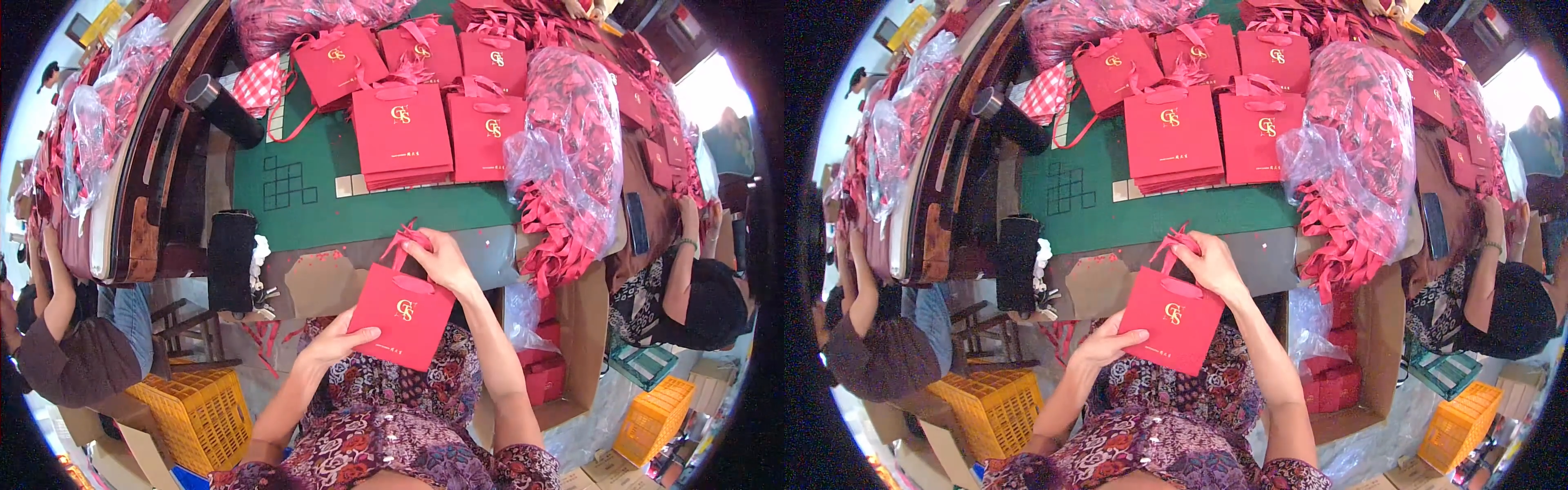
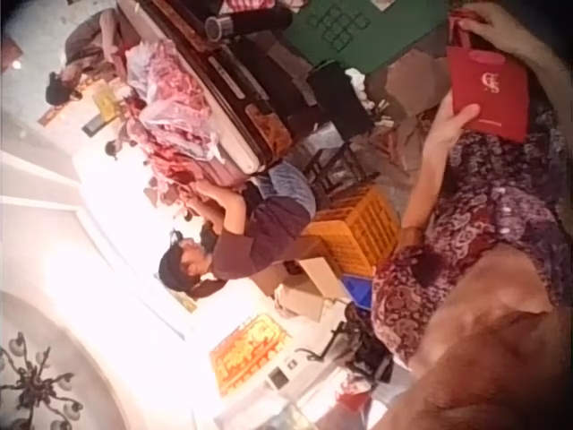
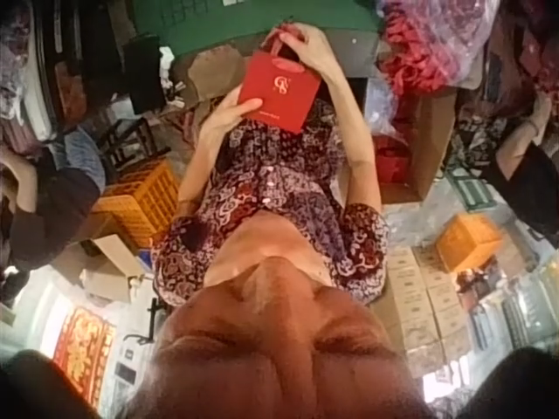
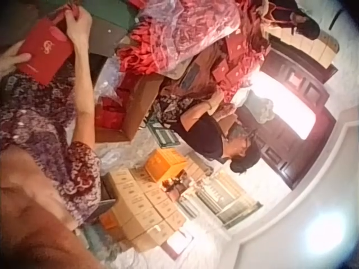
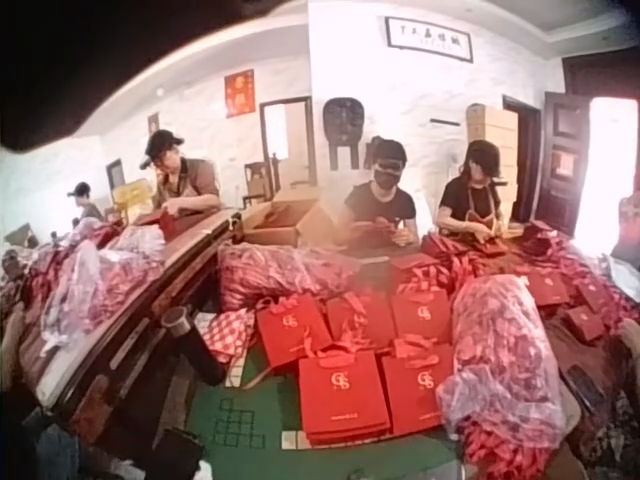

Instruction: The person assembles gift bags by folding ribbon handles onto small paper bags, puts the assembled bags into a cardboard box, gathers a stack of unassembled paper bags, and then resumes attaching ribbon handles to the bags.

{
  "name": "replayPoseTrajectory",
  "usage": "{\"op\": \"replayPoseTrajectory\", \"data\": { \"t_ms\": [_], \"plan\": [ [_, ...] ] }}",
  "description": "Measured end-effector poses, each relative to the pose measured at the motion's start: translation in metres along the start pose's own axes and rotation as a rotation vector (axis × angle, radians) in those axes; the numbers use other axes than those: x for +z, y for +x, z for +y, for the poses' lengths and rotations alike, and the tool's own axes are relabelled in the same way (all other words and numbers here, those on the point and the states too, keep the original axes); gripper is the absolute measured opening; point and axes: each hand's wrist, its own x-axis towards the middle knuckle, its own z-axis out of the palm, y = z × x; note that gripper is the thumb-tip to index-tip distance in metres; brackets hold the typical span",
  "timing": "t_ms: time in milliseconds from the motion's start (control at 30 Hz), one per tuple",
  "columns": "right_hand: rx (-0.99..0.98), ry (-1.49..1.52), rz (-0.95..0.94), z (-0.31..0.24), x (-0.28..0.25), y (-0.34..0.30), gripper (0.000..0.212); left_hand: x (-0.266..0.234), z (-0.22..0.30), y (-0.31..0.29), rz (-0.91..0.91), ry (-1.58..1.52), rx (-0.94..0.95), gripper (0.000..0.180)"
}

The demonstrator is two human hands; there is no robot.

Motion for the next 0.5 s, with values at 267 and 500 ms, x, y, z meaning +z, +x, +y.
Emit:
{"op": "replayPoseTrajectory", "data": {
  "t_ms": [267, 500],
  "plan": [
    [0.124, 0.068, 0.215, -0.001, -0.011, -0.006, 0.020, -0.003, -0.023, -0.012, 0.078, -0.202, -0.083, 0.057],
    [0.135, -0.058, 0.231, -0.006, -0.006, -0.006, 0.022, 0.002, -0.039, -0.011, 0.104, -0.157, -0.081, 0.054]
  ]
}}
